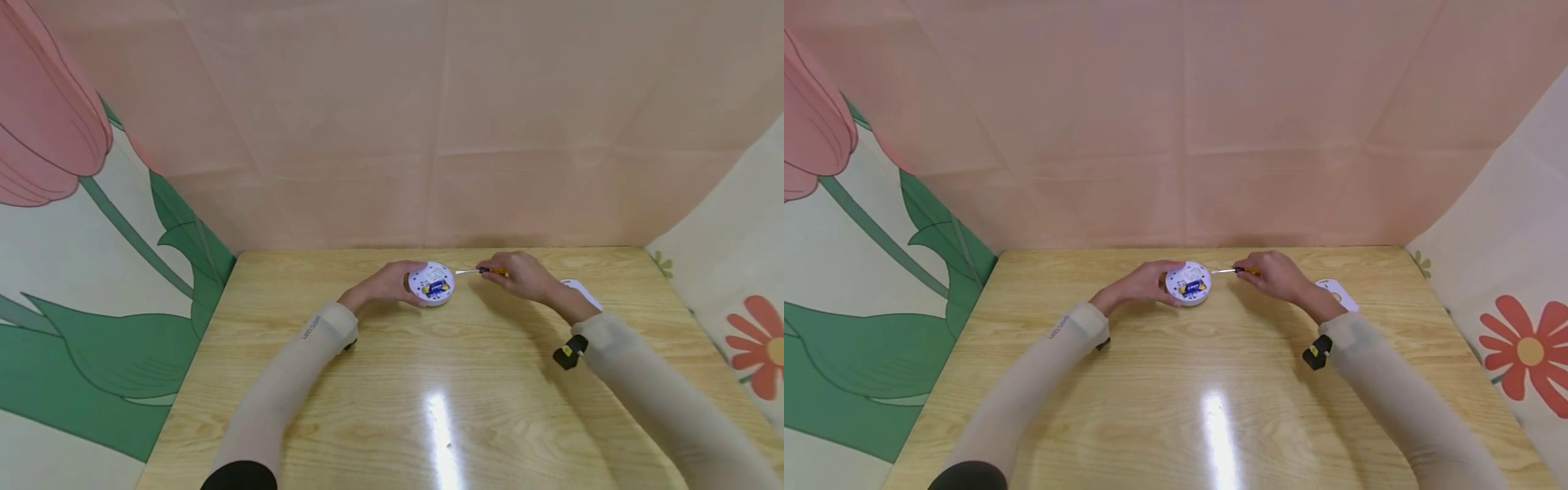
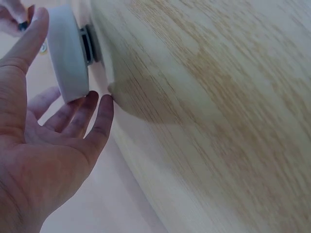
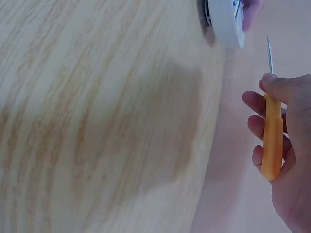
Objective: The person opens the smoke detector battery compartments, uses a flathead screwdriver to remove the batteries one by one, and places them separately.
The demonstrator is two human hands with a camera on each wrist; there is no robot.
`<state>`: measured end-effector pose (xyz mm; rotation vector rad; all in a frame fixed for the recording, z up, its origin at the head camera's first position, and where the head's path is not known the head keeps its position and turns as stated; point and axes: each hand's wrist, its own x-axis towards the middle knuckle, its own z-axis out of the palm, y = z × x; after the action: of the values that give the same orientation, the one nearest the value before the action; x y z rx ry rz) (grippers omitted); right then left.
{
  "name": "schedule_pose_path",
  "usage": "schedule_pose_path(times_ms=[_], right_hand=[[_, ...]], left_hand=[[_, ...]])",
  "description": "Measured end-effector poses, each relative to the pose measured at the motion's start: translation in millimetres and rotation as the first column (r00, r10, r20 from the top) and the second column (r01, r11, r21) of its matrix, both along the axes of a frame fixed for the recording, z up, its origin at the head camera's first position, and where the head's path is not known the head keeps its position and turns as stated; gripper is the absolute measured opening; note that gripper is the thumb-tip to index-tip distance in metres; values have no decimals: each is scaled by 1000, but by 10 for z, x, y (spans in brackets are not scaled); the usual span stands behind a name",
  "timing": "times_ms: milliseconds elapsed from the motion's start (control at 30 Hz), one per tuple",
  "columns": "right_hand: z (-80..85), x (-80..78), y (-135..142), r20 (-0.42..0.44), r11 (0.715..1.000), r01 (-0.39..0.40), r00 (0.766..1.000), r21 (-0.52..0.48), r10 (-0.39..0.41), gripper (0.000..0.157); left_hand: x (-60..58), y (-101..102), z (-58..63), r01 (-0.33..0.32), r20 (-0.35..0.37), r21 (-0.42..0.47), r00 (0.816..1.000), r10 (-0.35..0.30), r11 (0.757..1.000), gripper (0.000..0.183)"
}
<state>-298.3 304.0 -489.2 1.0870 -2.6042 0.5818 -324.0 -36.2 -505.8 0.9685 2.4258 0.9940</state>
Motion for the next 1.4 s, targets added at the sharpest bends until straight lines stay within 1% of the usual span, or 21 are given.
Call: schedule_pose_path(times_ms=[167, 267, 500, 700, 967, 1200, 1300, 1400], right_hand=[[59, -6, -29, -44, 999, -13, 999, 32, 14, 18], [99, -3, -57, -55, 998, -26, 998, 49, 29, 17], [173, 13, -129, -41, 994, -27, 999, 101, 32, 19], [217, 23, -183, -30, 987, -28, 999, 160, 33, 20], [303, 39, -228, -29, 969, -60, 997, 238, 69, 17], [395, 55, -303, -53, 946, -40, 997, 322, 60, 16], [443, 68, -350, -48, 935, -44, 997, 352, 64, 12], [496, 81, -396, -48, 919, -52, 996, 392, 77, 3]], left_hand=[[-15, 27, -5, 13, -31, -9, 999, -13, 1000, 99], [-26, 41, -19, 19, -47, -18, 999, -20, 1000, 101], [-32, 75, -51, 33, -58, -16, 998, -34, 999, 103], [-32, 76, -60, 19, -65, -15, 998, -20, 1000, 102], [-32, 63, -70, 19, -46, -33, 999, -21, 999, 104], [-21, 65, -56, 27, -40, -22, 999, -28, 999, 102], [-21, 68, -52, 34, -44, -19, 998, -34, 999, 102], [-25, 74, -45, 39, -46, -17, 998, -40, 999, 102]])
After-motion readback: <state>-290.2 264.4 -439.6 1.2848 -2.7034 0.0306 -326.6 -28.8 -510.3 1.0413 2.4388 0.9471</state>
